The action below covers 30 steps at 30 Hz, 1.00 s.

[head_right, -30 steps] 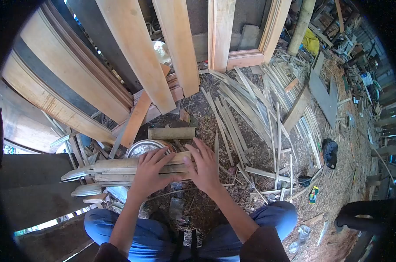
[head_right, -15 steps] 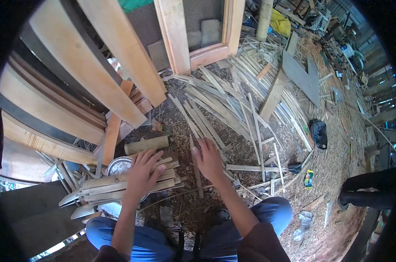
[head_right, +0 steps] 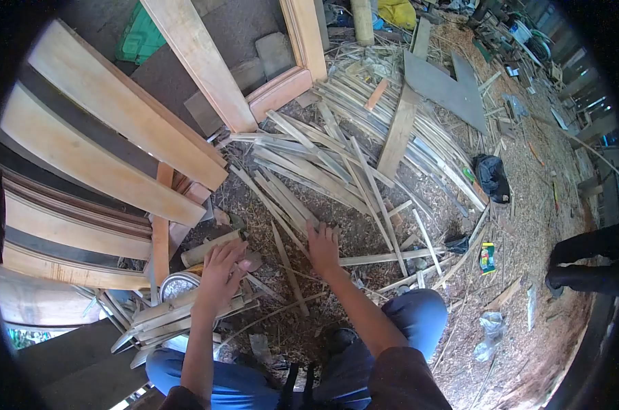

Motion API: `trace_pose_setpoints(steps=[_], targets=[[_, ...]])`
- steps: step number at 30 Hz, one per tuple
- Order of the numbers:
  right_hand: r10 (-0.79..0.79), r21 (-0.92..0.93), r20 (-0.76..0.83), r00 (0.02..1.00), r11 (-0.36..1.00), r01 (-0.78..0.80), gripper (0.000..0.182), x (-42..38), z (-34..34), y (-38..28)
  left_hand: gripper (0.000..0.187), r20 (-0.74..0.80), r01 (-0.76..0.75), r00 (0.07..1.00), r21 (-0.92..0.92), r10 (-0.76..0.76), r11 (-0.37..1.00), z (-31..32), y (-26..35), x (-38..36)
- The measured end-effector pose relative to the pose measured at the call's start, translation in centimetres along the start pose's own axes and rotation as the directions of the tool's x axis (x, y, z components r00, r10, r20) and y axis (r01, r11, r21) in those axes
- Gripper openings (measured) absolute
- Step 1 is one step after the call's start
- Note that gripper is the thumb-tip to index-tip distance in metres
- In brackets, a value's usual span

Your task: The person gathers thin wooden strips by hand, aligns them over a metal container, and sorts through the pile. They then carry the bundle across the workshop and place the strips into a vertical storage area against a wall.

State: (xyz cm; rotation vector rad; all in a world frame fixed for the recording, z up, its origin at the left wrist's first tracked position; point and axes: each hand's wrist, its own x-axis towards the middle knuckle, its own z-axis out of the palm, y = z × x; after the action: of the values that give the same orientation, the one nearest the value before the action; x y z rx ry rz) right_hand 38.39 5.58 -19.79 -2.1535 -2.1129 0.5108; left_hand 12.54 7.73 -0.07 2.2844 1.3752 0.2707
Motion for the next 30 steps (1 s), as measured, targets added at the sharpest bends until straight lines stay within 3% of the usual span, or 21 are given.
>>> trace_pose_setpoints(steps=[1, 3, 7, 9, 12, 15, 16, 17, 19, 21, 23, 25, 30], targets=[[-0.001, 0.0, -0.004, 1.0, 1.0, 0.001, 0.083, 0.2, -0.2, -0.1, 0.044, -0.005, 0.007, 1.0, -0.019, -0.007, 1.0, -0.1, 0.1, -0.1], [0.043, 0.066, 0.137, 0.99, 0.996, -0.052, 0.076, -0.2, -0.6, -0.6, 0.043, -0.008, 0.008, 1.0, -0.022, -0.009, 1.0, -0.4, 0.2, -0.8], [0.02, 0.106, 0.114, 0.993, 0.994, -0.033, 0.068, -0.6, 1.0, -2.0, 0.041, 0.025, -0.061, 0.998, -0.017, 0.061, 0.998, -2.8, -0.5, -1.3], [0.041, 0.195, -0.144, 0.989, 0.981, -0.012, 0.054, -0.7, 0.1, -3.0, 0.04, 0.012, -0.063, 0.998, -0.035, 0.063, 0.997, -3.7, -1.3, -2.0], [0.009, 0.271, -0.114, 0.993, 0.962, 0.023, 0.05, -0.2, -5.2, -4.8, 0.041, -0.059, -0.035, 0.998, -0.071, 0.031, 0.997, -3.6, -2.6, -3.1], [-0.068, 0.378, -0.134, 0.989, 0.919, 0.115, 0.051, -1.1, -9.4, -6.4, 0.046, -0.136, 0.038, 0.989, -0.092, -0.05, 0.995, -3.5, -2.4, -4.9], [-0.115, 0.363, -0.26, 0.959, 0.909, 0.207, 0.052, -1.4, -9.6, -6.7, 0.05, -0.149, 0.043, 0.987, -0.075, -0.053, 0.996, -3.9, -2.0, -5.1], [-0.143, 0.361, -0.249, 0.958, 0.904, 0.229, 0.052, -1.8, -10.2, -7.0, 0.05, -0.161, 0.07, 0.984, -0.077, -0.082, 0.995, -4.2, -1.7, -5.2], [-0.239, 0.297, -0.176, 0.955, 0.912, 0.283, 0.046, -2.8, -12.9, -8.4, 0.066, -0.35, -0.005, 0.937, -0.018, -0.002, 1.0, -4.8, -1.1, -5.2], [-0.314, 0.267, -0.217, 0.924, 0.892, 0.366, 0.04, -3.7, -14.4, -9.9, 0.077, -0.377, -0.025, 0.925, 0.046, 0.04, 0.999, -5.3, -1.2, -5.9], [-0.49, 0.199, -0.228, 0.841, 0.823, 0.533, 0.037, -4.9, -15.9, -11.5, 0.077, -0.382, 0.01, 0.924, 0.081, 0.022, 0.997, -5.7, -1.1, -6.9], [-0.526, 0.186, -0.179, 0.831, 0.812, 0.554, 0.038, -5.9, -16.1, -12.7, 0.073, -0.365, -0.005, 0.927, 0.21, 0.084, 0.978, -5.8, -1.9, -8.1], [-0.621, 0.222, -0.109, 0.776, 0.746, 0.628, 0.042, -6.1, -16.3, -17.1, 0.071, -0.426, 0.085, 0.904, 0.085, -0.041, 0.993, -7.3, -3.4, -12.2]])
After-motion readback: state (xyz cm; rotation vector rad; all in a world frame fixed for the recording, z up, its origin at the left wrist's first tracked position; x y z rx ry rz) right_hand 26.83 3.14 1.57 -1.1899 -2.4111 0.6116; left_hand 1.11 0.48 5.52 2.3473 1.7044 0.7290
